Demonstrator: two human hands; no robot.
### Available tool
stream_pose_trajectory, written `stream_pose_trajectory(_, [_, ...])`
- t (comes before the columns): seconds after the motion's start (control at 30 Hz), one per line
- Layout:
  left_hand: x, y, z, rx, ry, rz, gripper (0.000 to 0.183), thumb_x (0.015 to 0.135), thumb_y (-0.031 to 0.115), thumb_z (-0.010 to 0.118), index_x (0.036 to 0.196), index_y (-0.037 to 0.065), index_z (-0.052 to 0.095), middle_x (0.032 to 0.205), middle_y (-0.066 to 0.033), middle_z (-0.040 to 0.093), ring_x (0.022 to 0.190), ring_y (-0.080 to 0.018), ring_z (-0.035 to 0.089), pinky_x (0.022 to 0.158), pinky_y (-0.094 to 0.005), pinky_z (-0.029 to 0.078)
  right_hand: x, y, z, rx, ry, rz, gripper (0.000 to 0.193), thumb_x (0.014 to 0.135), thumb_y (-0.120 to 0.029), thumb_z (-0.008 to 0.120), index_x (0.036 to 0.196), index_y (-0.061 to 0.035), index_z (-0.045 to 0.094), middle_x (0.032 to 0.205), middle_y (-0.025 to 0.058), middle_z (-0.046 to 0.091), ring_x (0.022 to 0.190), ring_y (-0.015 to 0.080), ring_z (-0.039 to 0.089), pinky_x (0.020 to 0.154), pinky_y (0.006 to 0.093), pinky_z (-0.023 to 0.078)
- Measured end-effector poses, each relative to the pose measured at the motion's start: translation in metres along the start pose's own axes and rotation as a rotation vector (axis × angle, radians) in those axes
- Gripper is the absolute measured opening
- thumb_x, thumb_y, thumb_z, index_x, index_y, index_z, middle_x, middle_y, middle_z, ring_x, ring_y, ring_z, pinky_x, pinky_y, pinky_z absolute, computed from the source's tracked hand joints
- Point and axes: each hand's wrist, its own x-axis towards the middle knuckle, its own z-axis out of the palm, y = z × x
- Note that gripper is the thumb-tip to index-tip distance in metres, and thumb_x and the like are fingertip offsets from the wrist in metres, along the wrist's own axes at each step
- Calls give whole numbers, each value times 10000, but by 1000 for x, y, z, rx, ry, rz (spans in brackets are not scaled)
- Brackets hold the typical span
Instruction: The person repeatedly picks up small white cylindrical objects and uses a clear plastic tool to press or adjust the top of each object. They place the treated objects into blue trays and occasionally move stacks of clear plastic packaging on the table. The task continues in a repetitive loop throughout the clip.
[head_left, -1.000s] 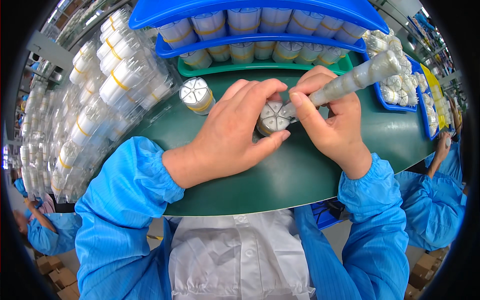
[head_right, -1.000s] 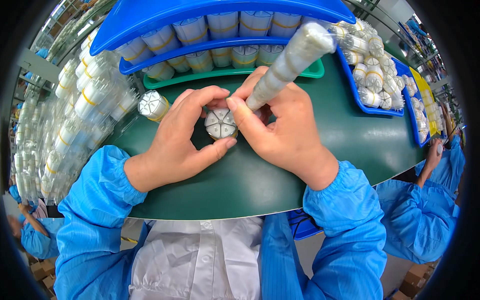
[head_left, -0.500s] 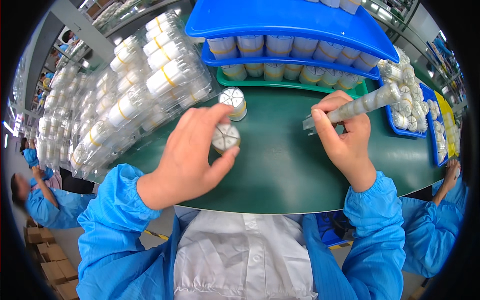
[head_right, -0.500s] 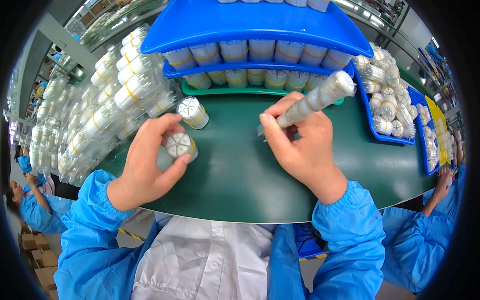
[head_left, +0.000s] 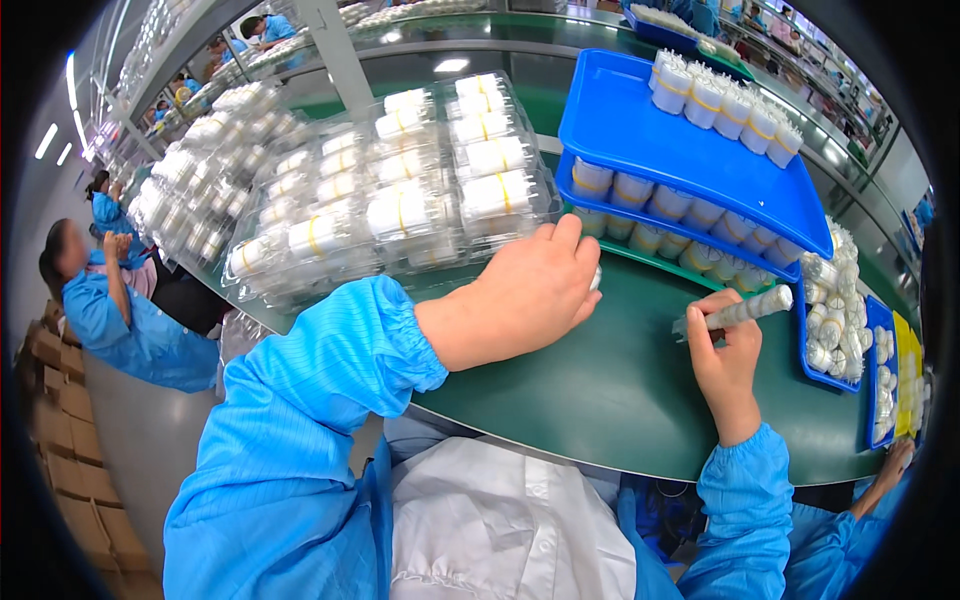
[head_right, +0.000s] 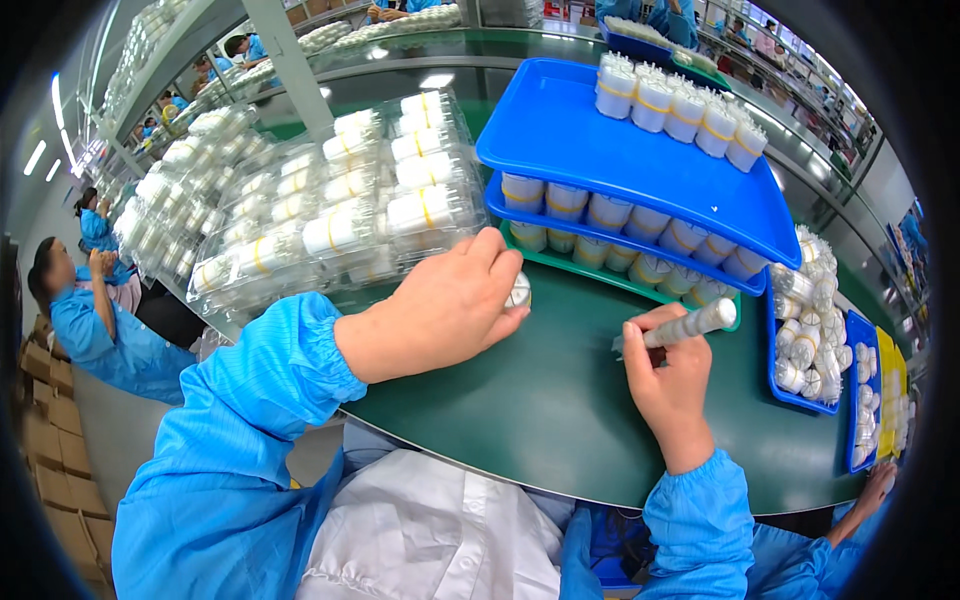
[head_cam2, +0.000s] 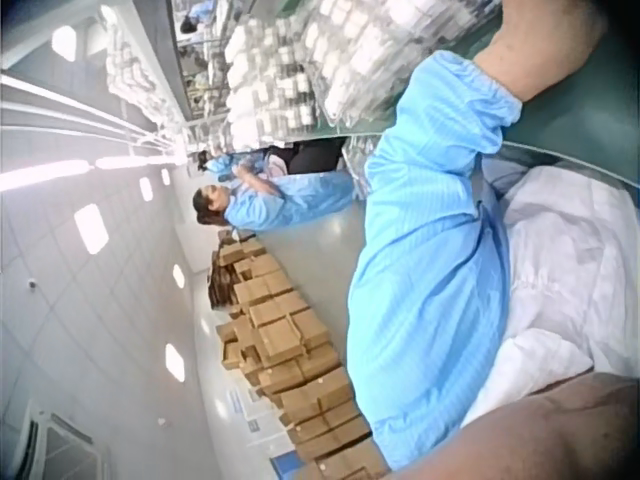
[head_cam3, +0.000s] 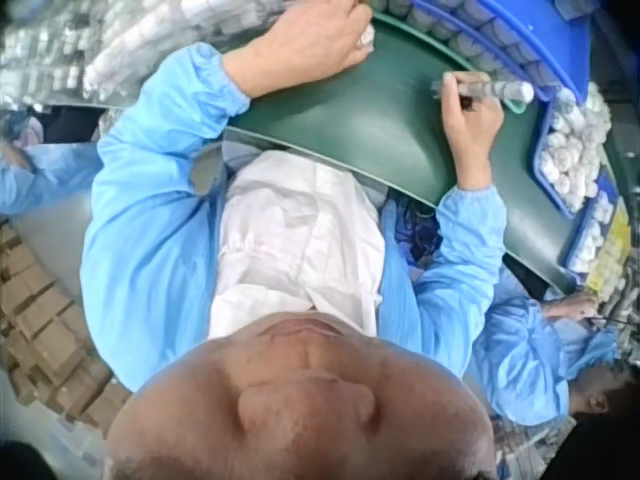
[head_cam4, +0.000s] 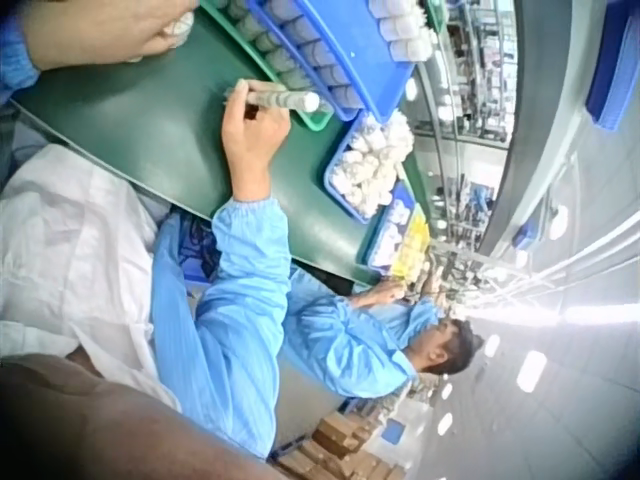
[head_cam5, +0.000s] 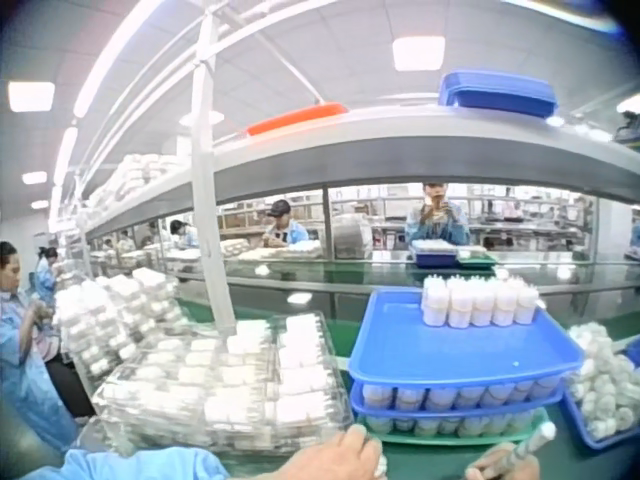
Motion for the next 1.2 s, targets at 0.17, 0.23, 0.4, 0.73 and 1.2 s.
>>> stream_pose_trajectory(0.17, [-19,-3,-14,-142,83,-19,401,861,273,742,1099,-7,583,981,-141,578,855,-293,629,726,-391,548,-1,3,1,-15,-12,-1,84,903,-29,685,857,-30,614,774,39,621,600,88,561,521,243,416])
stream_pose_trajectory(0.23, [-22,-10,-50,-225,168,-60,415,854,275,758,1135,20,590,1001,-128,601,843,-269,631,729,-390,538,-3,3,1,7,-4,30,86,904,-31,686,857,-30,614,769,36,620,598,84,560,520,239,417])
stream_pose_trajectory(0.4, [-18,-87,-128,78,253,-280,380,848,260,753,1139,40,647,968,-116,647,785,-236,623,708,-376,523,-3,-1,1,-3,-14,33,92,905,-29,691,857,-28,613,756,33,625,596,77,568,514,226,420])
stream_pose_trajectory(0.73, [18,-170,-111,458,-211,-378,456,1004,457,521,1092,41,686,1079,-190,667,1003,-406,639,880,-477,506,0,-3,0,-17,-32,26,100,906,-24,696,864,-22,605,746,45,645,610,90,615,516,226,448])
stream_pose_trajectory(1.2, [19,-179,-100,-339,47,-451,760,1039,584,412,1467,-44,432,1524,-215,444,1441,-326,388,1194,-370,283,-1,-6,3,-23,-20,-228,129,806,-20,759,837,-42,636,771,97,631,598,230,623,519,339,483])
